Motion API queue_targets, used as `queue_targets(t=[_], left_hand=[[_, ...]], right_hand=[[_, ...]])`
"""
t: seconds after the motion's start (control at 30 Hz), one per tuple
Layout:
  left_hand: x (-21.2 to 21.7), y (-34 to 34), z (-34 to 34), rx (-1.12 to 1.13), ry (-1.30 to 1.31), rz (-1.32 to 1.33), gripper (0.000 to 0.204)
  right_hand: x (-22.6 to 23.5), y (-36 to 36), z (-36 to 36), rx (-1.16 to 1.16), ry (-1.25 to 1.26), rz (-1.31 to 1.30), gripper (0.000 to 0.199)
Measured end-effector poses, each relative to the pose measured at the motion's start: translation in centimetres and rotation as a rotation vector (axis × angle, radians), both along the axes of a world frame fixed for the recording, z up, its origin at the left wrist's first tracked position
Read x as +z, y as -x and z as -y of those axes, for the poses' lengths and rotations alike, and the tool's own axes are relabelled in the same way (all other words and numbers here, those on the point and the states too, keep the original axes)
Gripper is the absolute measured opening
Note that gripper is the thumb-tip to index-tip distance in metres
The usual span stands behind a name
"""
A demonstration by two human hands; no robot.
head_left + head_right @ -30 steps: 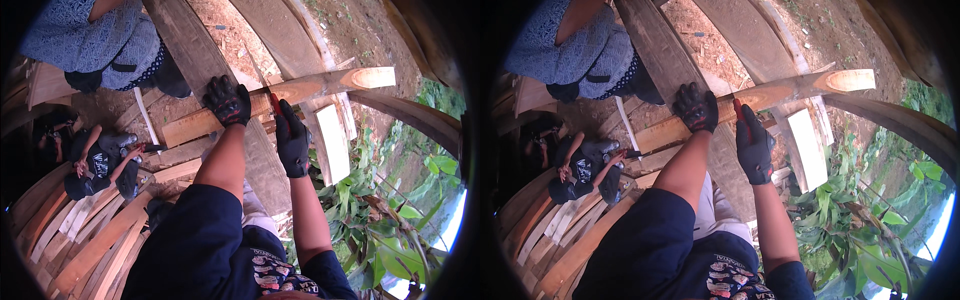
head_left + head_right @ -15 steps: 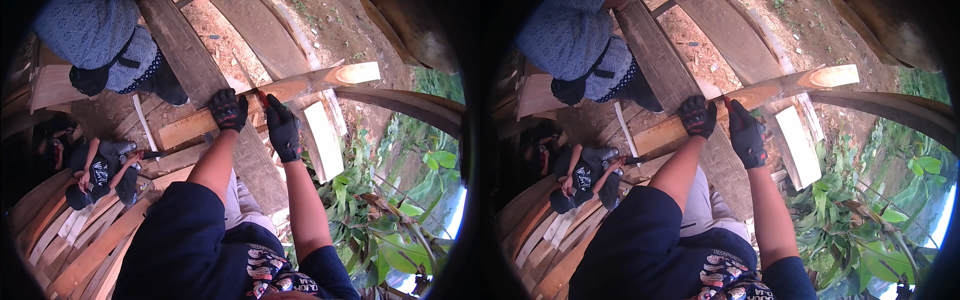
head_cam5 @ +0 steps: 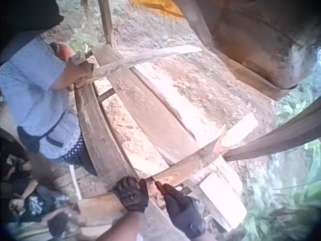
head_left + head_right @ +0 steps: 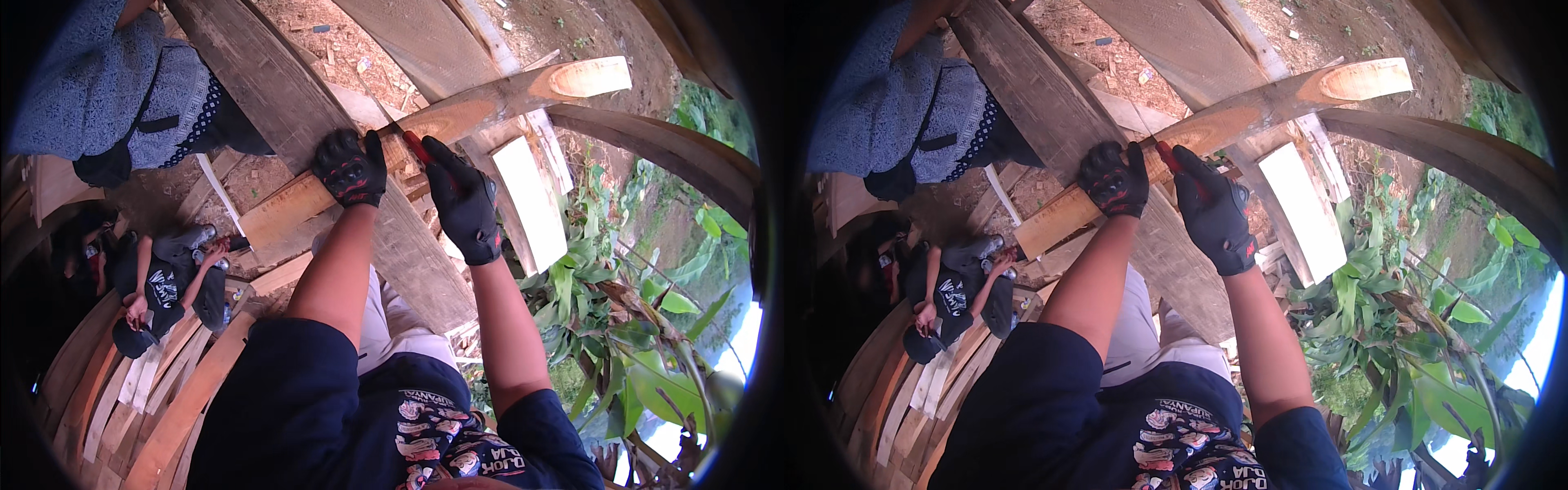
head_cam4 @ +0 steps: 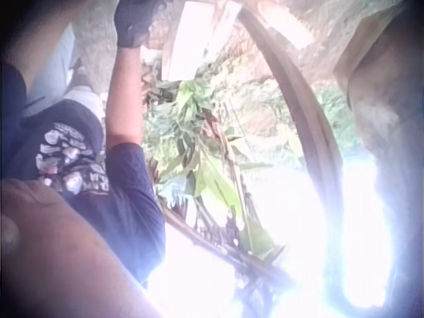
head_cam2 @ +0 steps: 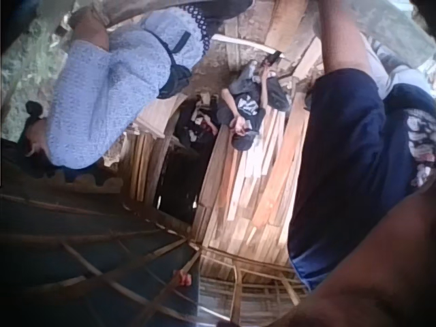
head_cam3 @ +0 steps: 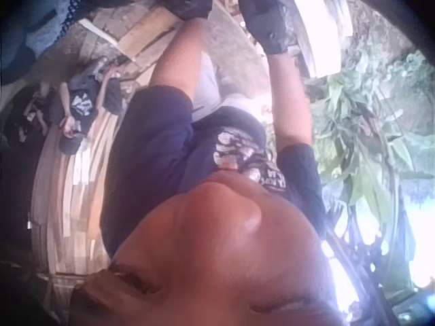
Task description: The person uses a hand saw to cut a wooden plank placed on a wooden frame. They hold the plank with one hand and saw with the other, producing sawdust as the cut progresses. Other people are present nearby, but the focus remains on the sawing action.
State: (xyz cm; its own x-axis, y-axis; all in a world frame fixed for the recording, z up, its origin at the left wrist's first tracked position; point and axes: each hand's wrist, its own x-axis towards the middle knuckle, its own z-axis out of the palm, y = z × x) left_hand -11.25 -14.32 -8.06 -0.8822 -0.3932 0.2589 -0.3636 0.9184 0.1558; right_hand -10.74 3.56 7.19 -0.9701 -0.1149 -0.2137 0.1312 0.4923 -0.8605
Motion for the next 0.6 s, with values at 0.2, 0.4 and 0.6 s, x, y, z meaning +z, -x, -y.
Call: queue_targets(t=[0.2, 0.4, 0.6], left_hand=[[1.0, 0.0, 0.3, -0.150, -0.077, 0.019, 0.048], [1.0, -3.7, 0.7, -0.299, -0.168, 0.007, 0.058], [1.4, -5.0, 0.0, -0.283, -0.245, 0.075, 0.056]], right_hand=[[-1.1, -1.0, 0.9, -0.070, 0.041, -0.098, 0.041], [0.4, -5.4, 2.8, -0.143, -0.048, 0.017, 0.046], [-1.9, -6.4, 1.1, -0.134, -0.010, -0.154, 0.042]])
